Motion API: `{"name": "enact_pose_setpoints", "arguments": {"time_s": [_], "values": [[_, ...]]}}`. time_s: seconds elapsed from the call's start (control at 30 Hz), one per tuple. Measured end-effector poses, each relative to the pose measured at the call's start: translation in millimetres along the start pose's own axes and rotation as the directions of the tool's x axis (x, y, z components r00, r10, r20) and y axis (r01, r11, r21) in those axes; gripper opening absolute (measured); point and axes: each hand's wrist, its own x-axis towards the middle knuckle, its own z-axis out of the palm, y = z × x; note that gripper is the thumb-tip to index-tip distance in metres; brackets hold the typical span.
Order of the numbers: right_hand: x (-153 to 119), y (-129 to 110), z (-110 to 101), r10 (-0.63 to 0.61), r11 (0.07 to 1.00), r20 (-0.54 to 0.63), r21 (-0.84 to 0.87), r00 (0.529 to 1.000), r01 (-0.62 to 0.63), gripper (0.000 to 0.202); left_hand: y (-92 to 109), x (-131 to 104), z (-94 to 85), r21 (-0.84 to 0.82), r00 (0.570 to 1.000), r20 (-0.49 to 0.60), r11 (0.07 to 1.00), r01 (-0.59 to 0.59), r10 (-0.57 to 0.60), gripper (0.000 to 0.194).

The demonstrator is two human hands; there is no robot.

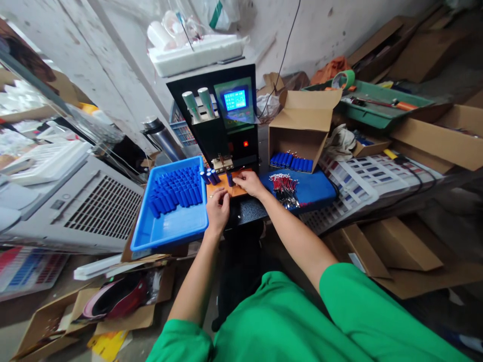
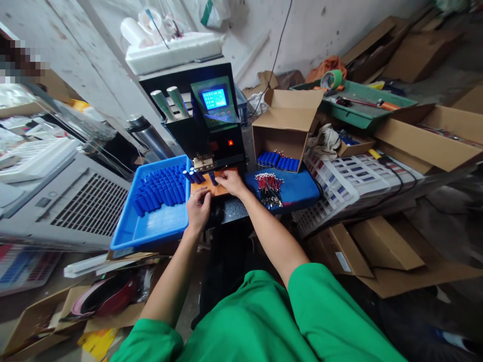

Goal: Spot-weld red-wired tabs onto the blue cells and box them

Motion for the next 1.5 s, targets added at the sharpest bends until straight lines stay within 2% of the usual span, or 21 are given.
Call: {"name": "enact_pose_setpoints", "arguments": {"time_s": [0.07,0.23,0.47,0.7,0.87,0.97,1.07,1.13,1.23,1.37,1.5], "values": [[-1.3,-1.3,-1.0,0.014,0.999,0.007,0.032,1.0,-0.014,0.029,0.5,-6.0,-2.6,0.055,0.998,0.022,0.997,-0.053,0.052,0.019],[-2.2,-1.5,-1.5,0.013,0.997,0.006,0.073,1.0,-0.013,0.036,0.4,-4.3,3.4,0.132,0.994,0.07,0.987,-0.092,0.083,0.013],[-4.2,-4.9,-3.8,0.033,0.997,0.034,0.068,0.999,-0.035,0.034,-2.0,1.4,8.0,0.144,0.995,0.074,0.986,-0.081,0.071,0.008],[-6.6,-8.9,-10.8,-0.014,0.998,0.172,0.06,0.985,0.003,0.029,1.3,13.4,5.8,0.107,0.985,0.174,0.994,-0.025,0.006,0.013],[-5.5,-8.9,-11.3,-0.031,0.998,0.258,0.056,0.966,0.017,0.031,2.6,17.6,10.3,0.092,0.983,0.186,0.996,-0.016,-0.002,0.016],[-5.5,-8.6,-10.7,-0.018,0.998,0.244,0.057,0.97,0.005,0.032,3.0,18.1,10.5,0.04,0.994,0.105,0.999,0.0,-0.004,0.013],[-6.4,-9.5,-10.7,-0.008,0.998,0.216,0.069,0.976,-0.008,0.033,1.2,22.8,10.6,-0.021,0.998,0.024,0.998,0.055,-0.055,0.01],[-7.5,-10.9,-11.1,-0.005,0.997,0.209,0.074,0.978,-0.01,0.035,-2.0,29.0,12.6,-0.015,0.995,0.066,0.997,0.075,-0.074,0.014],[-9.1,-13.2,-11.8,0.013,0.995,0.198,0.096,0.98,-0.032,0.038,-8.5,39.3,19.5,0.07,0.987,0.154,0.997,0.037,-0.048,0.022],[-10.0,-13.1,-12.2,0.037,0.987,0.158,0.148,0.987,-0.06,0.041,-13.1,46.9,31.7,0.174,0.994,0.104,0.985,0.0,-0.019,0.024],[-10.0,-10.2,-12.8,0.07,0.974,0.087,0.209,0.994,-0.087,0.044,-10.2,45.0,37.1,0.186,0.997,0.067,0.982,-0.045,0.033,0.018]]}}
